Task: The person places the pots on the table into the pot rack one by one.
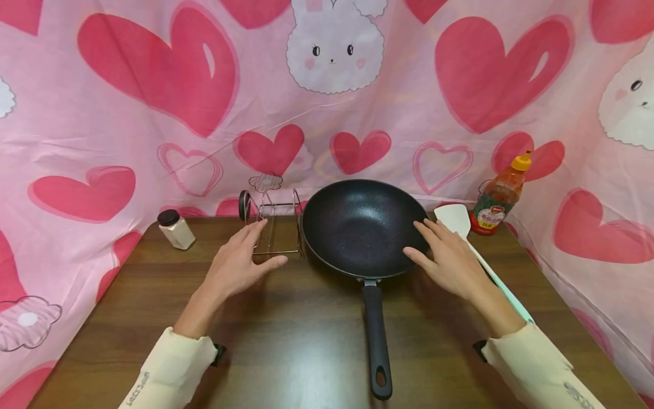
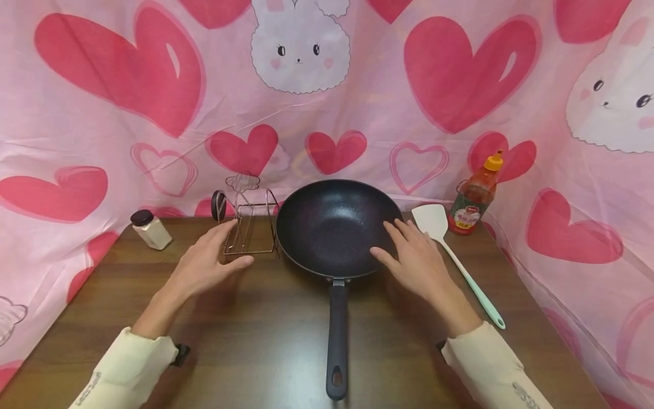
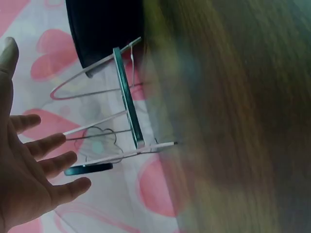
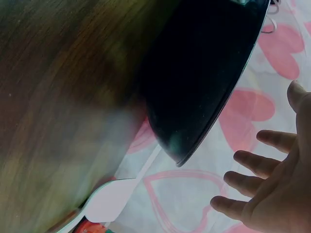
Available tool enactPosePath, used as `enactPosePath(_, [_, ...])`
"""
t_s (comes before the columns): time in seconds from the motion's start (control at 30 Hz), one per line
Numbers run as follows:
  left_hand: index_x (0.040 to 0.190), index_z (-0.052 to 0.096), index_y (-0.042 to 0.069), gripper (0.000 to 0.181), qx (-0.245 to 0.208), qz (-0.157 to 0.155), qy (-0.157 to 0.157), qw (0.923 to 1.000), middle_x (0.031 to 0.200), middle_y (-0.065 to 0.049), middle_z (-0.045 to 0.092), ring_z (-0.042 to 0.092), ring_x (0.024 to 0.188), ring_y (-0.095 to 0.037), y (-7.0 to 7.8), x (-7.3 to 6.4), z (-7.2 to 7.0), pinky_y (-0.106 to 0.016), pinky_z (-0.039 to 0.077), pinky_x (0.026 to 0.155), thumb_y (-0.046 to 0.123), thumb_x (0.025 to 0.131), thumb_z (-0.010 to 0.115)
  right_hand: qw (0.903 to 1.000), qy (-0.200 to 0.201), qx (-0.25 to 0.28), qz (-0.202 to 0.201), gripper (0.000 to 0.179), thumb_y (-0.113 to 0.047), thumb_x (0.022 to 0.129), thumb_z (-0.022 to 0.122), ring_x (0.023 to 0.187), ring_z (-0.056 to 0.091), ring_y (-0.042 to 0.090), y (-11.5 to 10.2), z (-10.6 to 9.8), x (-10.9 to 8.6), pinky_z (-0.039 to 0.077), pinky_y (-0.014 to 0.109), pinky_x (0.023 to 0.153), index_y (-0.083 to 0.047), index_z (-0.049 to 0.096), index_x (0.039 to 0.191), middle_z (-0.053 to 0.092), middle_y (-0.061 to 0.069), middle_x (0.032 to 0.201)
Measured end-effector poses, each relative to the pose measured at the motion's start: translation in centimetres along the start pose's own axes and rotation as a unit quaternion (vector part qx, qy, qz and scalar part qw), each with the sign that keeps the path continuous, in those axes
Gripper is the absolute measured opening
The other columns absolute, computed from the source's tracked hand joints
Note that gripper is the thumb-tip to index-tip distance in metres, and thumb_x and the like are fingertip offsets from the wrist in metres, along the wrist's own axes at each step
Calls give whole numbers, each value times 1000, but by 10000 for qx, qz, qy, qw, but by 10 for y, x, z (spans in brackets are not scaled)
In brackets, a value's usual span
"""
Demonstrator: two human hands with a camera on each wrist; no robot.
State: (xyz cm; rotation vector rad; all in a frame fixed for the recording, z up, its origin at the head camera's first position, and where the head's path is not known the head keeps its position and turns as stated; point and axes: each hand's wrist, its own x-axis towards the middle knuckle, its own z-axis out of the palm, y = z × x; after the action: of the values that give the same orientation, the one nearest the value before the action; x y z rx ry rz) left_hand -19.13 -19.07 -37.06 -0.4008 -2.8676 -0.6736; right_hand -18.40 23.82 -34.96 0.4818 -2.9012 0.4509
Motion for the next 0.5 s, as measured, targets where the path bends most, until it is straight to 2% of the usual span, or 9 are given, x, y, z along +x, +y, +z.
enactPosePath(0.13, [160,31,16,100,-225,-16,-70,9997,158,-17,37,35,143,-39,4,0,4,-68,31,109,72,85,65,9997,185,40,-157,71,-52,100,58,142,32,50,-2,0,-2,26,67,112,-1,48,149,41,28,152])
enactPosePath(0.23, [160,31,16,100,-662,-48,-120,9977,159,-16,36,34,145,-37,8,-1,9,-65,31,111,70,85,67,9993,270,164,-191,67,-48,100,61,141,36,48,-4,0,-3,29,65,112,-1,51,146,43,26,152])
enactPosePath(0.5, [158,32,16,95,-1728,-62,-175,9848,154,-14,44,39,143,-34,17,-7,22,-60,34,112,57,85,77,9961,297,746,-371,62,-40,98,67,137,43,43,-14,0,-7,34,64,108,-2,53,145,46,23,151])
